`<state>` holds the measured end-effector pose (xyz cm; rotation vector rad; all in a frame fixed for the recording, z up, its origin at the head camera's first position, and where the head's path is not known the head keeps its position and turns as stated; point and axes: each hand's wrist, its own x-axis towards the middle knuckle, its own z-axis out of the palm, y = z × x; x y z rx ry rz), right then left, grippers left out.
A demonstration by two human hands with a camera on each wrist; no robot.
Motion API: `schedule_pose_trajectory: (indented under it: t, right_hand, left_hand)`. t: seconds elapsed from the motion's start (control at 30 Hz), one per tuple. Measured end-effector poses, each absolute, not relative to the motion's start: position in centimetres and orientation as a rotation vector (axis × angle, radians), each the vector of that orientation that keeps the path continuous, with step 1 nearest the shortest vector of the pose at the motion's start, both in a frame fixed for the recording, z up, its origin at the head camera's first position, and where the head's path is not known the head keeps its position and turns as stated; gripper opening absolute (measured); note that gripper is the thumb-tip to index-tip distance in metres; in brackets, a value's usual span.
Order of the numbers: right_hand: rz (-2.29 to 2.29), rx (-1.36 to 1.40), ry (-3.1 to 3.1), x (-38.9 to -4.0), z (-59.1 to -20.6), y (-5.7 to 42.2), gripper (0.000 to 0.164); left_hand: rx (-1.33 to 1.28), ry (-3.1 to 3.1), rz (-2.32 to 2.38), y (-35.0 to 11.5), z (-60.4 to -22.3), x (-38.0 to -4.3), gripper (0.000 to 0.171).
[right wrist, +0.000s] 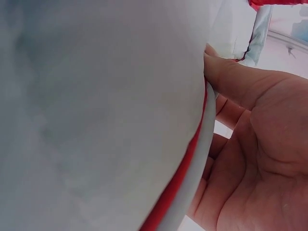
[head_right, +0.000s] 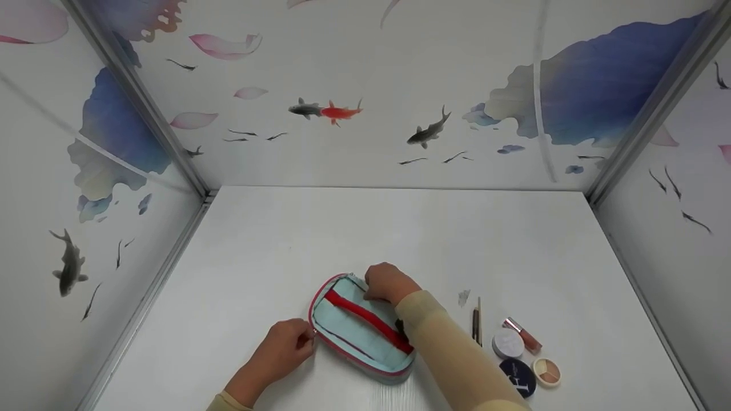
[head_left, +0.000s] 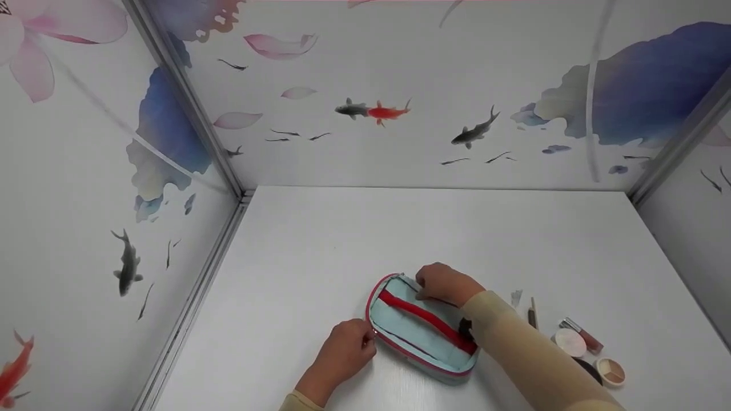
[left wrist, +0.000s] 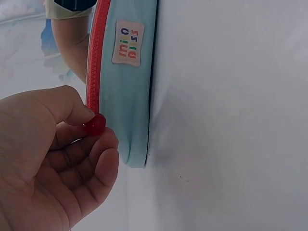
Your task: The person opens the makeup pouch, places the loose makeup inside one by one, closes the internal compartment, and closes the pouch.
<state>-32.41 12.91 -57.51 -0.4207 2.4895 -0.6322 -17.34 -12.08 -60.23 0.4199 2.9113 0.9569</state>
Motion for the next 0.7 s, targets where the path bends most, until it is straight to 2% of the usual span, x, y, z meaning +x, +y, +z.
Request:
schedule_pose_trajectory:
  t: [0.17,0.7]
  right_hand:
    - [-0.619,-0.436,2.487,-32.5,-57.8,12.8,0.027]
    - [-0.604,-0.39,2.485,-32.7,-57.8,12.8,0.038]
  left_hand:
    - [0.454,2.92,0.957,-11.9,-60.3,-17.1,0.015]
    - [0.415,2.945,0.959,-10.7,-60.5,-16.2,0.018]
